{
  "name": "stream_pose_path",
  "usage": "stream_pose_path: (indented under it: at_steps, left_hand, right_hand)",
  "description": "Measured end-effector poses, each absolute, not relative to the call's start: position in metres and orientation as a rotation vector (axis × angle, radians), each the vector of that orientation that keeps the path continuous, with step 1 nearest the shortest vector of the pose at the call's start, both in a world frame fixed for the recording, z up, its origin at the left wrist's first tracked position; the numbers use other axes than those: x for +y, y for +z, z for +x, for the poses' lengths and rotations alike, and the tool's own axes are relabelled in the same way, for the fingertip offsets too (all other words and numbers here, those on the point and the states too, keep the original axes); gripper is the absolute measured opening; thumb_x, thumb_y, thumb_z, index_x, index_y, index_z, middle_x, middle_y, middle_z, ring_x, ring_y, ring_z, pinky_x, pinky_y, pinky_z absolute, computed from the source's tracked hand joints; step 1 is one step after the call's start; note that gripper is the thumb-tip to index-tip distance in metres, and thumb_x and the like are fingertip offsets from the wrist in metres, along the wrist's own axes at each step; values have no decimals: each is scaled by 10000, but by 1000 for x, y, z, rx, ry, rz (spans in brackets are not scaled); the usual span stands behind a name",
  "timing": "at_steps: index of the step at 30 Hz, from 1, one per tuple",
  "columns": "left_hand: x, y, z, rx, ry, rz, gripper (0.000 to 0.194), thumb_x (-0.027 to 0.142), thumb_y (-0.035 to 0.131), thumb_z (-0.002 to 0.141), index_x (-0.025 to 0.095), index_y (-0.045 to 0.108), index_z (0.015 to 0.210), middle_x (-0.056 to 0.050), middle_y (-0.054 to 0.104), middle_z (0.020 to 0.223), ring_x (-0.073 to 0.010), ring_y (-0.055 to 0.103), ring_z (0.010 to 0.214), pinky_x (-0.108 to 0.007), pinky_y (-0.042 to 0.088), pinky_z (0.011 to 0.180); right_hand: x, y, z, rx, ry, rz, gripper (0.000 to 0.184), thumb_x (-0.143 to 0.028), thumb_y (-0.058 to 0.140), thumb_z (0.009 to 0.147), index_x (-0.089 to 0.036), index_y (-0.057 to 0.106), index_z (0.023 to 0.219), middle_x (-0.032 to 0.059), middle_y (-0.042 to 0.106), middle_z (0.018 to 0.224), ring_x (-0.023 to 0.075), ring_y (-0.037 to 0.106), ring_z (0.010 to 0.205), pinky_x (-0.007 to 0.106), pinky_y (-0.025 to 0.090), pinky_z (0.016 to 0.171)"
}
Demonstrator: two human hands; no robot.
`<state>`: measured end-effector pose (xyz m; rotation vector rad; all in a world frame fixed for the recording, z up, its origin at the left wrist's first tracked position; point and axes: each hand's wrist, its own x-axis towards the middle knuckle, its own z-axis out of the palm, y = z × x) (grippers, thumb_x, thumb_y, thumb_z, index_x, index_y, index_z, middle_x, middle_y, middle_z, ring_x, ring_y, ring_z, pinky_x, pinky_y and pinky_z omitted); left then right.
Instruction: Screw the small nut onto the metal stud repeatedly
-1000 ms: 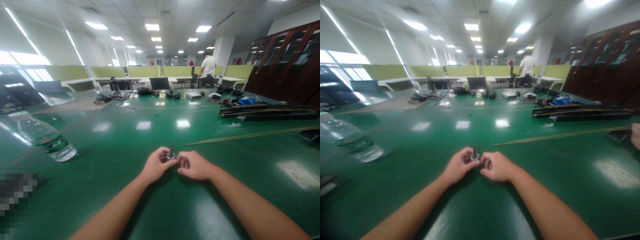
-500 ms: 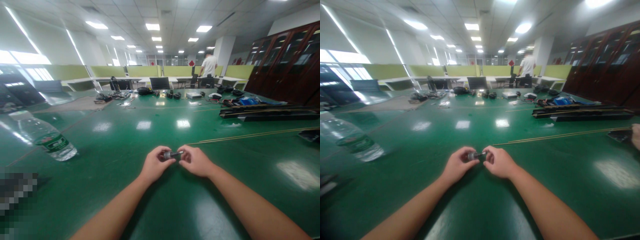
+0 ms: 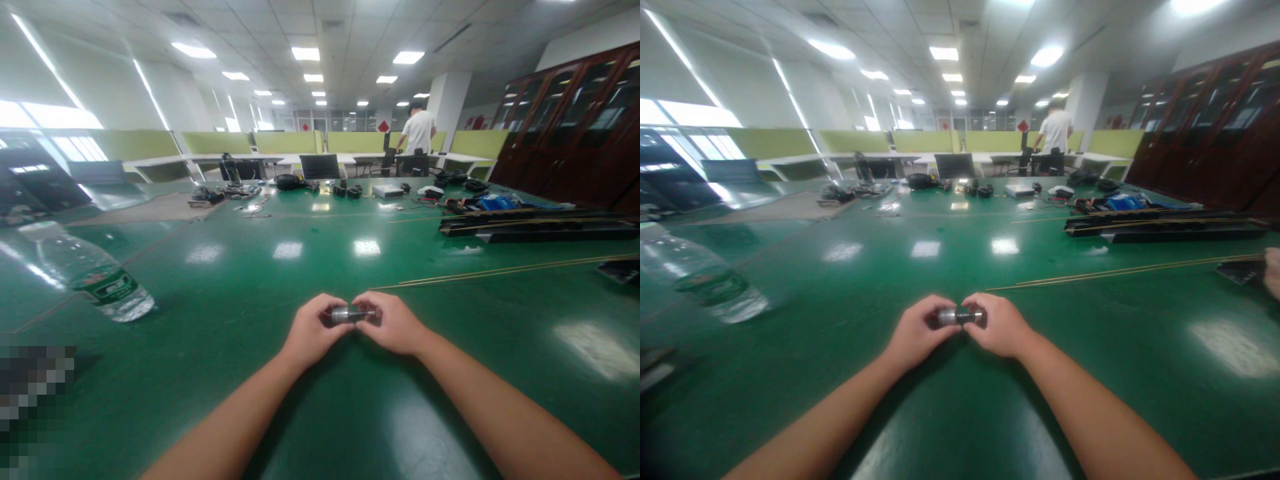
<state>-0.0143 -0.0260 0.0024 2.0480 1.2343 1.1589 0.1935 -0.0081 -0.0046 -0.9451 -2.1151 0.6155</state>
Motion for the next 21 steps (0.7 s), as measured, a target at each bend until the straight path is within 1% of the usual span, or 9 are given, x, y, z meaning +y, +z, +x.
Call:
stream_pose_path:
  at_steps: [8,12,17,21]
  left_hand:
    - [-27,3,-14,1206,1150,2139,219,234,791,723,199,680,908,-14,665,871,-157,600,798,-269,454,714]
    - [-27,4,-13,1204,1151,2148,212,238,787,726,198,677,903,-15,665,867,-157,601,795,-268,456,713]
    - [-28,6,-11,1218,1162,2140,220,203,786,709,196,683,904,-20,671,869,-162,607,801,-269,463,714]
    - [-28,5,-12,1254,1163,2135,215,212,789,703,199,688,893,-18,677,858,-163,613,786,-272,468,707]
  right_hand:
    - [-9,-1,196,-2178,565,-885,241,-141,678,743,-191,689,979,39,689,885,184,625,774,283,486,710]
    - [-10,0,196,-2180,549,-895,217,-155,686,755,-189,703,969,35,692,872,179,623,765,280,476,705]
    - [-9,0,195,-2179,557,-908,141,-186,683,791,-187,711,929,30,695,852,171,622,754,274,462,694]
    - [-9,-1,195,-2189,556,-892,131,-187,684,799,-183,711,927,27,690,832,165,616,735,269,454,682]
